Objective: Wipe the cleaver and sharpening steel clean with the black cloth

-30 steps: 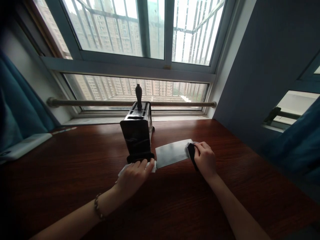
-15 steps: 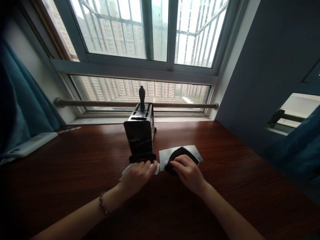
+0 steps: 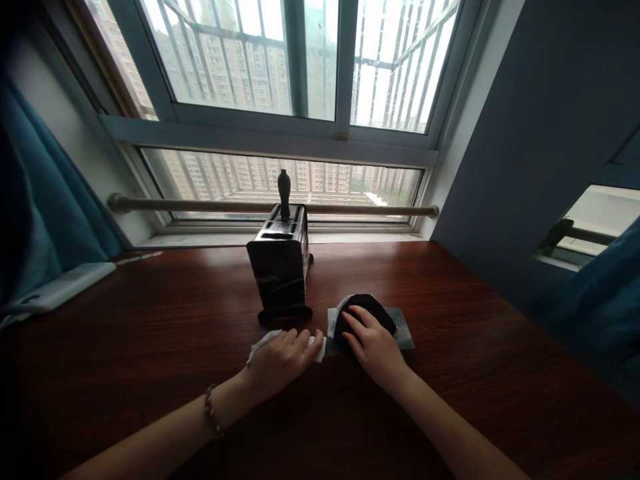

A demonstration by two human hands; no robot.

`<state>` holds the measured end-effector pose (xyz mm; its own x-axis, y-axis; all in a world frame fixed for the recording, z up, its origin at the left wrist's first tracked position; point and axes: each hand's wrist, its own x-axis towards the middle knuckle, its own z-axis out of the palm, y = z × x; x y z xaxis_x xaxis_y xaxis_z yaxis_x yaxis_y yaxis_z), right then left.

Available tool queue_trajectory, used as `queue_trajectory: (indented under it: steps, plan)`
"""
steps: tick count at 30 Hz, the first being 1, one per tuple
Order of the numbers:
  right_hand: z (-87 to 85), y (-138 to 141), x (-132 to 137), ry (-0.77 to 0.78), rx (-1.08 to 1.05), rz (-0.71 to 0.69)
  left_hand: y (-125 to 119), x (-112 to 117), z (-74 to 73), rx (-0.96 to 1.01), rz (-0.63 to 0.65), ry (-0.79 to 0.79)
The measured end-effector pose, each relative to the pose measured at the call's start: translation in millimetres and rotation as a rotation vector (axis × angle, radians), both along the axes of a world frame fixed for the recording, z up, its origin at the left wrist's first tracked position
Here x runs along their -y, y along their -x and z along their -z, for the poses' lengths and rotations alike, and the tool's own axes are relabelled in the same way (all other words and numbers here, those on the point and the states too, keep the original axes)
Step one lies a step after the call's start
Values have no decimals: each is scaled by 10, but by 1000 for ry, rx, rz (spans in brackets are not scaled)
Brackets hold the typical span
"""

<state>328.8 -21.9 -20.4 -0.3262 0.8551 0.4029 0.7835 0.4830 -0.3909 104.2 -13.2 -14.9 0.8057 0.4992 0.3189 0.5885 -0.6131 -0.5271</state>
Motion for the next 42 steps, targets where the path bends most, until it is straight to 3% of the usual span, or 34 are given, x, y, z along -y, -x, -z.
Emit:
queue_trajectory:
  steps: [14,17,21,23,26,30,32,37,42]
  plan:
    - [320,-839,-533,-144,-92,437,95,-66,-16,27,-66,8]
    - [298,-1025,-576,-204,-118,567,105,-77,-8,32,-68,14]
    - [120,-1152,-517,-408,-204,727,120,-90,-7,52,-82,13]
    - [4,-1130,-450,-497,-238,722,125,-101,-11,61,-86,12]
    - [-107,-982,-355,-493,-215,524,130,-123,-17,69,-95,11]
    - [-79,-717,-313,-264,-32,96,138,-139,-16,71,-105,10]
    - [-23,-648,-334,-169,27,20,141,-138,-4,68,-103,12]
    - [79,-780,-433,-148,15,201,124,-135,58,61,-81,37]
    - [24,-1027,-446,-218,-18,451,103,-126,91,53,-52,68]
